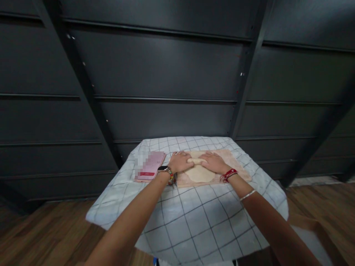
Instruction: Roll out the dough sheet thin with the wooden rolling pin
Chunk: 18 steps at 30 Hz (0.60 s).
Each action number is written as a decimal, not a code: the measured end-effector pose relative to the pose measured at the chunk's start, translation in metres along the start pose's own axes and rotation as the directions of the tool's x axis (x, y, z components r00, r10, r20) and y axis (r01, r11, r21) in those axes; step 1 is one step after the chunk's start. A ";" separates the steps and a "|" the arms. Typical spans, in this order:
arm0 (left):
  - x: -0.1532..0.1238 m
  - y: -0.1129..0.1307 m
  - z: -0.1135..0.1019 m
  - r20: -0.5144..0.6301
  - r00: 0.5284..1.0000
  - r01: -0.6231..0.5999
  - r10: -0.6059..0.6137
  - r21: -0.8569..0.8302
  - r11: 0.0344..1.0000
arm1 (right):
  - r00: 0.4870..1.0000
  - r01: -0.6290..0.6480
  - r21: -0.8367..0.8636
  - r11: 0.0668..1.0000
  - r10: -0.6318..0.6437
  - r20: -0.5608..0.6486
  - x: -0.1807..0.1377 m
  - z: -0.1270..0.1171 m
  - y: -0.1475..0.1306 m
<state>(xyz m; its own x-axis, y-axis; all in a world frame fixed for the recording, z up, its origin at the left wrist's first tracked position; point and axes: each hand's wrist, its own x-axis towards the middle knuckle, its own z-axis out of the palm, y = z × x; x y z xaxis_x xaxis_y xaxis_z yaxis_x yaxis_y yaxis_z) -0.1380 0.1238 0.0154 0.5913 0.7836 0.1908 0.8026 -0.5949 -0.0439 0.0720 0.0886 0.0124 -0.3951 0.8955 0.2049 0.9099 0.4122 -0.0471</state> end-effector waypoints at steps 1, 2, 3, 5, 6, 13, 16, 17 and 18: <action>0.000 -0.001 0.000 0.009 1.000 -0.010 0.010 -0.006 1.000 | 1.000 0.024 0.003 1.000 -0.024 -0.003 0.000 0.001 0.002; 0.000 -0.001 0.000 0.012 1.000 -0.014 0.014 -0.010 1.000 | 0.999 0.043 0.003 0.999 -0.043 -0.010 0.000 0.001 0.004; 0.000 -0.001 0.000 0.011 1.000 -0.014 0.014 -0.010 1.000 | 0.998 0.056 0.000 0.998 -0.056 -0.019 0.001 0.002 0.005; 0.000 0.000 0.000 0.003 1.000 0.003 -0.003 -0.003 1.000 | 0.997 0.061 -0.008 0.998 -0.061 -0.038 0.001 0.003 0.006; 0.000 0.000 0.000 -0.002 1.000 0.014 -0.014 0.002 1.000 | 0.997 0.057 -0.012 0.998 -0.058 -0.045 0.001 0.003 0.006; 0.001 0.003 0.001 0.000 1.000 0.029 -0.029 0.009 1.000 | 0.996 0.062 -0.008 0.998 -0.063 -0.069 0.000 0.002 0.004; 0.002 0.005 0.001 -0.019 0.999 0.035 -0.035 0.012 0.999 | 0.995 0.074 -0.006 0.997 -0.074 -0.074 0.001 0.002 0.005; 0.002 0.006 0.002 -0.027 0.999 0.035 -0.035 0.012 0.999 | 0.994 0.075 -0.007 0.997 -0.075 -0.077 0.001 0.003 0.005; 0.002 0.006 0.002 -0.035 0.999 0.036 -0.036 0.010 0.999 | 0.994 0.077 -0.007 0.997 -0.077 -0.078 0.001 0.003 0.006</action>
<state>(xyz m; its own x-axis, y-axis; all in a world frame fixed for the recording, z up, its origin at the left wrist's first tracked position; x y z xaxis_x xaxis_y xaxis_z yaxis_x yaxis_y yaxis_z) -0.1315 0.1220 0.0138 0.5592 0.7976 0.2261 0.8241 -0.5645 -0.0468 0.0762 0.0924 0.0092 -0.4529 0.8451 0.2840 0.8777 0.4786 -0.0246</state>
